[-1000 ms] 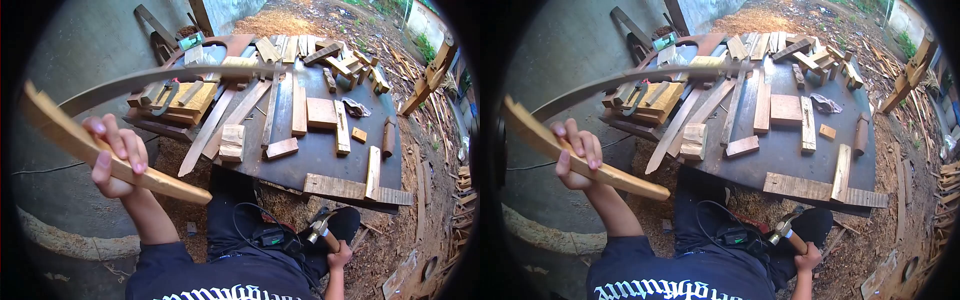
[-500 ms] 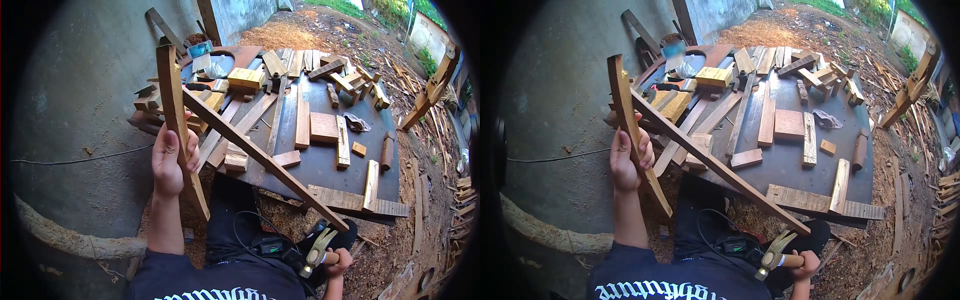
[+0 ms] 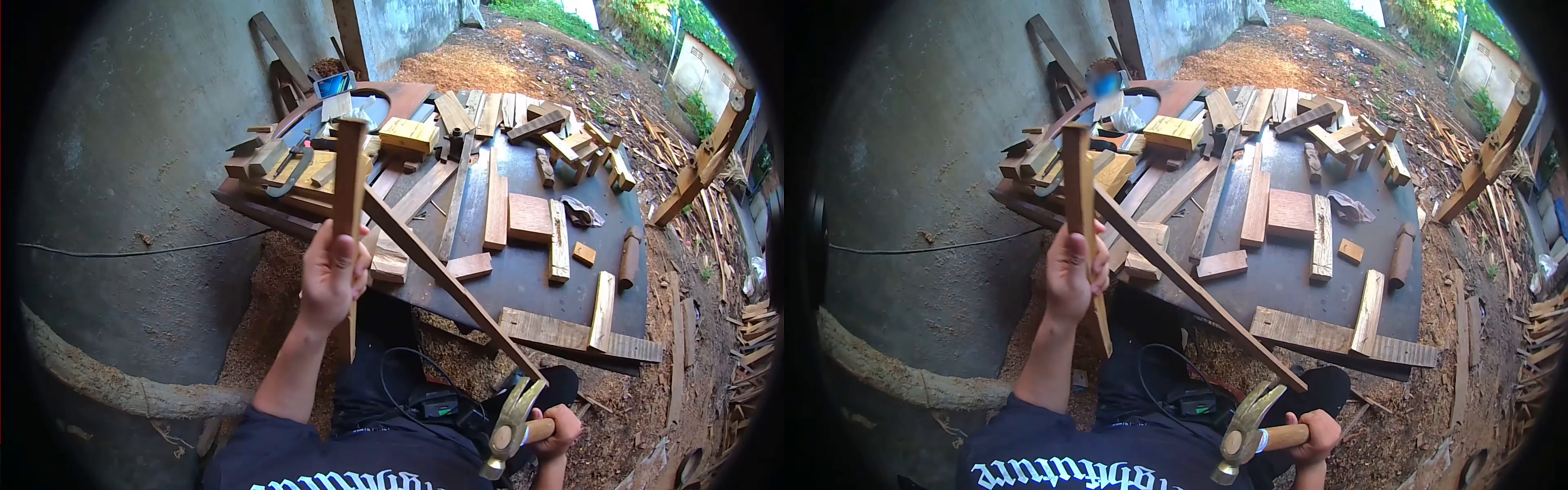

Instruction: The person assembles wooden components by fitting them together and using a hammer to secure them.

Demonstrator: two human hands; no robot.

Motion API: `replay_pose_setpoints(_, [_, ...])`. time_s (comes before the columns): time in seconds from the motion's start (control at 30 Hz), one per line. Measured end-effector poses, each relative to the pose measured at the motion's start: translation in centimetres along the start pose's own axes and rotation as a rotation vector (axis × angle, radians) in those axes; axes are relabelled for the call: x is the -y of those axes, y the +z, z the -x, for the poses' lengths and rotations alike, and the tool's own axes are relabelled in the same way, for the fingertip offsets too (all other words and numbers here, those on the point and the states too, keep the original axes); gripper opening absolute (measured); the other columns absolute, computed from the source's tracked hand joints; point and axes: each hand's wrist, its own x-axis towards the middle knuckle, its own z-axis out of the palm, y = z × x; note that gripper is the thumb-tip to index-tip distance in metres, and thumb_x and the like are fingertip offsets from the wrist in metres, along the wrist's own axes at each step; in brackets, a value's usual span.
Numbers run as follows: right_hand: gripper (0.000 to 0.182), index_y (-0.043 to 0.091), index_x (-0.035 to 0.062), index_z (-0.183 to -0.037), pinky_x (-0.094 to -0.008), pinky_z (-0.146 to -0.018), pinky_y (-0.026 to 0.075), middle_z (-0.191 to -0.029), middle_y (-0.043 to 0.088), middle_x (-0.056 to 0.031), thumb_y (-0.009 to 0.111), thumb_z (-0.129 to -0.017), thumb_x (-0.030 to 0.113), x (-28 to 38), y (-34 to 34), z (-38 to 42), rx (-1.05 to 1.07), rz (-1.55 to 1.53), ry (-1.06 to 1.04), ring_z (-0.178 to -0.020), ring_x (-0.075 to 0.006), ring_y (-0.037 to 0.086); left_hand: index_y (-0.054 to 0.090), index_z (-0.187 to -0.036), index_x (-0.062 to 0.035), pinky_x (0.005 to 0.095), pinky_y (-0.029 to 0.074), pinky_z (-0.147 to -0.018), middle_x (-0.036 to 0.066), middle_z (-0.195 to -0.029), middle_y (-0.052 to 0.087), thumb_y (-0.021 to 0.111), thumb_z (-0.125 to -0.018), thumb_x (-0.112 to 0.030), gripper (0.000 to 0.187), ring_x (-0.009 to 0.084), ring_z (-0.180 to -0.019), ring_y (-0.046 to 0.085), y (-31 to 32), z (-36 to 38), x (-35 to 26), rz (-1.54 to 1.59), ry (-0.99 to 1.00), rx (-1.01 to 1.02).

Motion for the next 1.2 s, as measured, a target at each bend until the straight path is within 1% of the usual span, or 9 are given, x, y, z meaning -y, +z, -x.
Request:
replay_pose_setpoints(0.07, [0.031, 0.057, 0.0057, -0.072, -0.0387, -0.049, 0.040, -0.061, 0.053, -0.0106, 0.085, -0.080, 0.016, 0.6, 0.6, -0.6, -0.020, -0.043, 0.022, -0.051, -0.0299, 0.053, 0.051, -0.114, -0.0050, 0.0199, 0.034, -0.043, -0.002, -0.068, 0.045, 0.058, -0.103, -0.055, 0.052, 0.0029, -0.048, 0.041, 0.3, 0.3, 1.6, 0.002, 0.003, 0.046])
replay_pose_setpoints(0.1, [0.031, 0.057, 0.0056, -0.073, -0.0385, -0.050, 0.041, -0.062, 0.054, -0.0108, 0.086, -0.079, 0.015, 0.8, 0.7, -0.9, -0.028, -0.064, 0.035, -0.052, -0.0299, 0.053, 0.056, -0.106, -0.0077, 0.0187, 0.033, -0.047, -0.007, -0.071, 0.050, 0.070, -0.099, -0.045, 0.041, 0.0005, -0.053, 0.045, 0.6, 0.5, 2.0, 0.107, -0.004, 0.054])
replay_pose_setpoints(0.27, [0.021, 0.062, 0.0025, -0.077, -0.0381, -0.063, 0.049, -0.087, 0.060, -0.0137, 0.078, -0.074, 0.014, 0.8, 1.6, -1.5, -0.008, -0.016, 0.096, -0.072, -0.0299, 0.061, 0.058, -0.093, -0.0092, 0.0197, 0.035, -0.049, -0.006, -0.073, 0.052, 0.079, -0.094, -0.036, 0.035, 0.0009, -0.056, 0.048, 1.7, 0.7, 4.2, 0.067, 0.033, 0.001])
replay_pose_setpoints(0.43, [0.020, 0.064, 0.0020, -0.079, -0.0380, -0.068, 0.052, -0.098, 0.063, -0.0154, 0.078, -0.073, 0.016, 0.7, 2.6, -1.2, 0.022, 0.018, 0.118, -0.075, -0.0301, 0.063, 0.059, -0.086, -0.0079, 0.0208, 0.035, -0.047, -0.005, -0.068, 0.053, 0.075, -0.097, -0.036, 0.034, 0.0023, -0.054, 0.048, 0.3, 0.9, 5.2, 0.119, -0.093, 0.074])
replay_pose_setpoints(0.47, [0.021, 0.064, 0.0026, -0.079, -0.0388, -0.071, 0.054, -0.101, 0.068, -0.0160, 0.078, -0.072, 0.016, 0.4, 2.8, -1.0, 0.042, 0.020, 0.109, -0.079, -0.0314, 0.066, 0.060, -0.085, -0.0075, 0.0211, 0.035, -0.047, -0.005, -0.066, 0.053, 0.074, -0.098, -0.036, 0.035, 0.0026, -0.053, 0.048, 0.2, 0.9, 5.2, 0.154, -0.130, 0.087])
replay_pose_setpoints(0.57, [0.021, 0.063, 0.0036, -0.078, -0.0394, -0.074, 0.055, -0.102, 0.072, -0.0161, 0.078, -0.071, 0.016, -0.1, 3.5, -0.7, 0.082, 0.009, 0.058, -0.084, -0.0328, 0.069, 0.061, -0.085, -0.0065, 0.0222, 0.034, -0.045, -0.005, -0.060, 0.051, 0.071, -0.101, -0.034, 0.034, 0.0030, -0.049, 0.045, -0.2, 0.9, 5.7, 0.135, -0.123, 0.054])
replay_pose_setpoints(0.77, [0.019, 0.061, 0.0038, -0.078, -0.0396, -0.075, 0.059, -0.096, 0.076, -0.0158, 0.076, -0.070, 0.011, -0.3, 5.0, -0.7, 0.147, -0.045, 0.031, -0.083, -0.0332, 0.074, 0.060, -0.083, -0.0083, 0.0228, 0.032, -0.043, -0.005, -0.057, 0.048, 0.065, -0.105, -0.026, 0.029, 0.0029, -0.046, 0.042, -0.8, 0.3, 5.7, 0.202, -0.154, 0.092])
replay_pose_setpoints(1.07, [0.013, 0.062, 0.0029, -0.080, -0.0393, -0.073, 0.060, -0.089, 0.076, -0.0166, 0.072, -0.073, 0.008, 0.3, 5.9, -0.7, 0.143, -0.088, 0.081, -0.081, -0.0335, 0.075, 0.050, -0.077, -0.0120, 0.0228, 0.029, -0.042, -0.007, -0.056, 0.040, 0.063, -0.106, -0.022, 0.034, 0.0027, -0.044, 0.035, -1.4, 0.2, 5.4, 0.316, -0.175, 0.130])
replay_pose_setpoints(1.2, [0.013, 0.062, 0.0028, -0.080, -0.0397, -0.073, 0.059, -0.088, 0.075, -0.0157, 0.072, -0.073, 0.009, 0.2, 6.3, -0.6, 0.105, -0.079, 0.095, -0.081, -0.0336, 0.075, 0.046, -0.088, -0.0149, 0.0234, 0.028, -0.039, -0.006, -0.054, 0.035, 0.063, -0.106, -0.029, 0.028, 0.0051, -0.041, 0.033, -2.0, 0.4, 5.7, 0.285, -0.143, 0.200])
